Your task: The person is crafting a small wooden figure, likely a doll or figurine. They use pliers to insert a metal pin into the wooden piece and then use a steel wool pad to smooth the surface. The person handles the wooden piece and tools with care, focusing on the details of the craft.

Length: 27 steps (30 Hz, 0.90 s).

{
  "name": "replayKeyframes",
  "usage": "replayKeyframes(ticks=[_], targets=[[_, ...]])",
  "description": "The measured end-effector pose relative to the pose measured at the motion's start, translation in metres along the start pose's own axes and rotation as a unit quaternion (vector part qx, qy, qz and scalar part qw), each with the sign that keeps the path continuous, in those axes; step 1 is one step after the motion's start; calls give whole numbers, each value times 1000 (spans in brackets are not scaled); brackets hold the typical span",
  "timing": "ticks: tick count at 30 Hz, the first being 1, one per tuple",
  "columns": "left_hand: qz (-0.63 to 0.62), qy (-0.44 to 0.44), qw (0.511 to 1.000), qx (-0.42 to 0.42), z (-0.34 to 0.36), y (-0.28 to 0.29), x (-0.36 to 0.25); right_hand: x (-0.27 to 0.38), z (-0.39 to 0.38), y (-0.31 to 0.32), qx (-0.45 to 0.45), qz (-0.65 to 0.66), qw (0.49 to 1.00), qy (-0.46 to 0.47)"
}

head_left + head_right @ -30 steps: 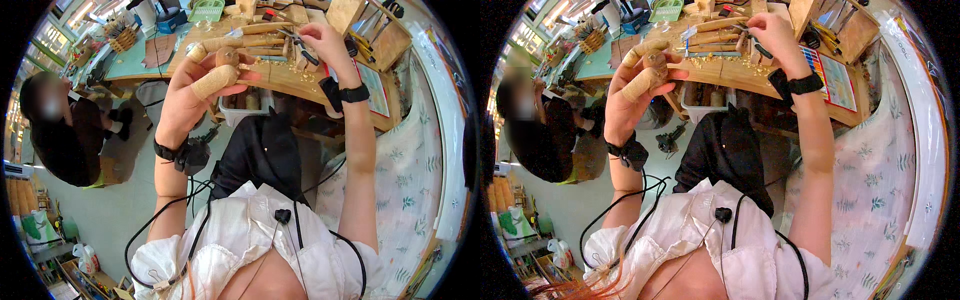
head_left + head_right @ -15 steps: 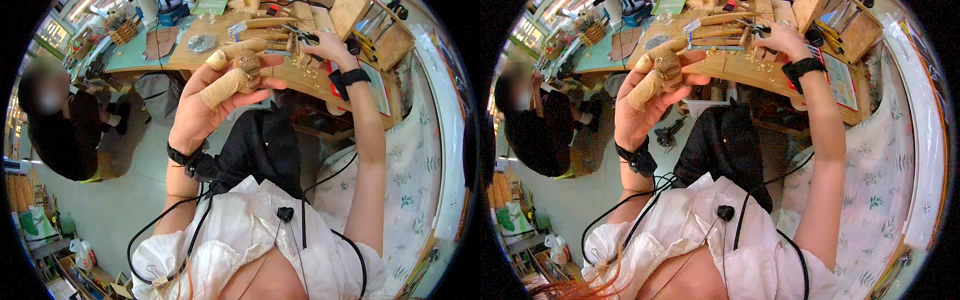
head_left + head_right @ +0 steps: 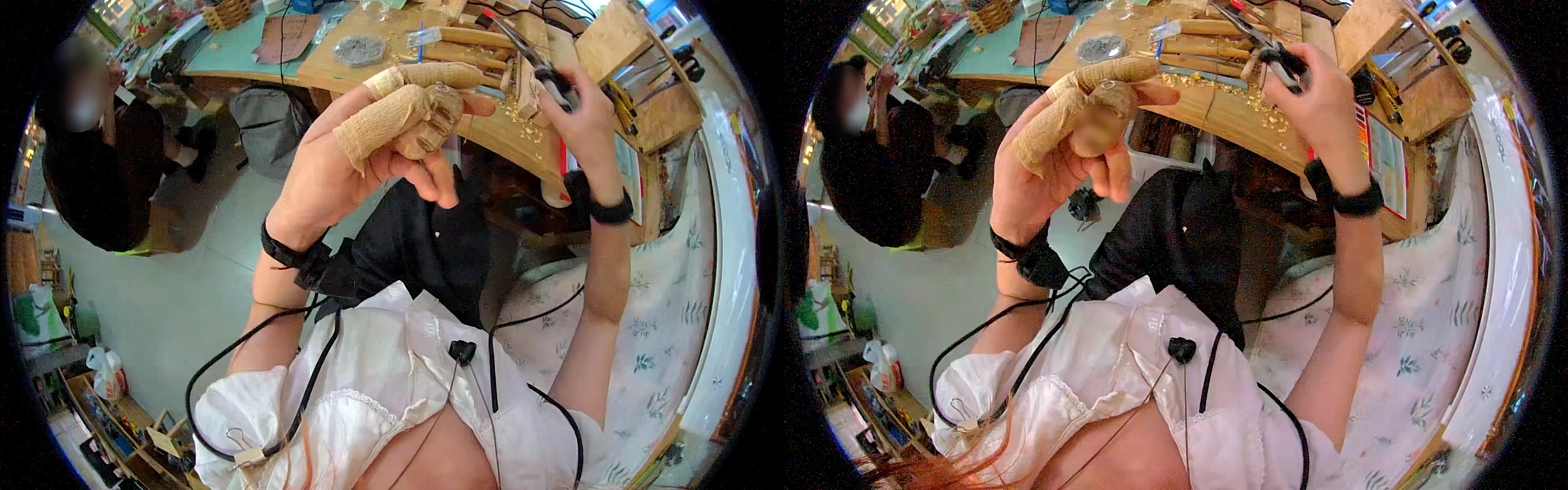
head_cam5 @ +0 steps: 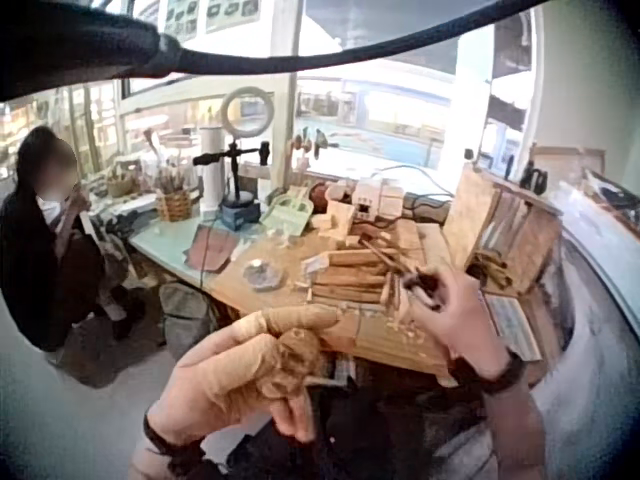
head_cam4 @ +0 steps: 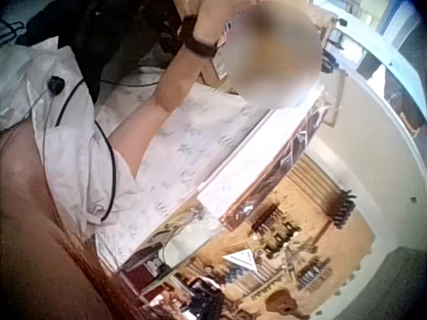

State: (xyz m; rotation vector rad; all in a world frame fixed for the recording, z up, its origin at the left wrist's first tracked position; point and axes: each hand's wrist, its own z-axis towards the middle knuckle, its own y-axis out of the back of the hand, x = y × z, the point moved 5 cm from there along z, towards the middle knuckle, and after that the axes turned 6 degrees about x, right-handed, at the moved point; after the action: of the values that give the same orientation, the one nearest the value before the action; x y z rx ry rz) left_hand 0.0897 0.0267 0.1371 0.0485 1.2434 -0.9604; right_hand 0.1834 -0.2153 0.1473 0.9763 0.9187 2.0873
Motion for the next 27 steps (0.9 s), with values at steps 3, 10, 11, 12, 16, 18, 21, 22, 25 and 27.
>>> replayKeyframes(ticks=[3, 10, 11, 12, 16, 18, 21, 22, 25, 27], targets=[[71, 46, 994, -69, 4, -2, 1, 46, -30, 32, -14, 41, 995, 92], [511, 83, 853, 69, 39, 2, -48, 63, -68, 53, -49, -64, 986, 144], [505, 152, 849, 44, 49, -10, -58, 62, -70, 51, -59, -62, 987, 135], [498, 222, 838, 22, 61, -24, -68, 60, -72, 52, -72, -62, 988, 124], [407, 331, 847, 89, 88, -41, -107, 60, -75, 57, -138, -74, 978, 138], [336, 339, 866, 146, 85, -36, -107, 65, -72, 56, -169, -42, 974, 147], [283, 354, 876, 163, 91, -41, -100, 70, -74, 59, -213, 1, 969, 128], [285, 363, 877, 133, 88, -47, -104, 74, -71, 60, -221, 6, 964, 149], [312, 372, 869, 93, 93, -53, -101, 78, -70, 63, -244, -13, 953, 177], [336, 355, 866, 105, 93, -51, -105, 78, -70, 61, -261, -25, 944, 199]])
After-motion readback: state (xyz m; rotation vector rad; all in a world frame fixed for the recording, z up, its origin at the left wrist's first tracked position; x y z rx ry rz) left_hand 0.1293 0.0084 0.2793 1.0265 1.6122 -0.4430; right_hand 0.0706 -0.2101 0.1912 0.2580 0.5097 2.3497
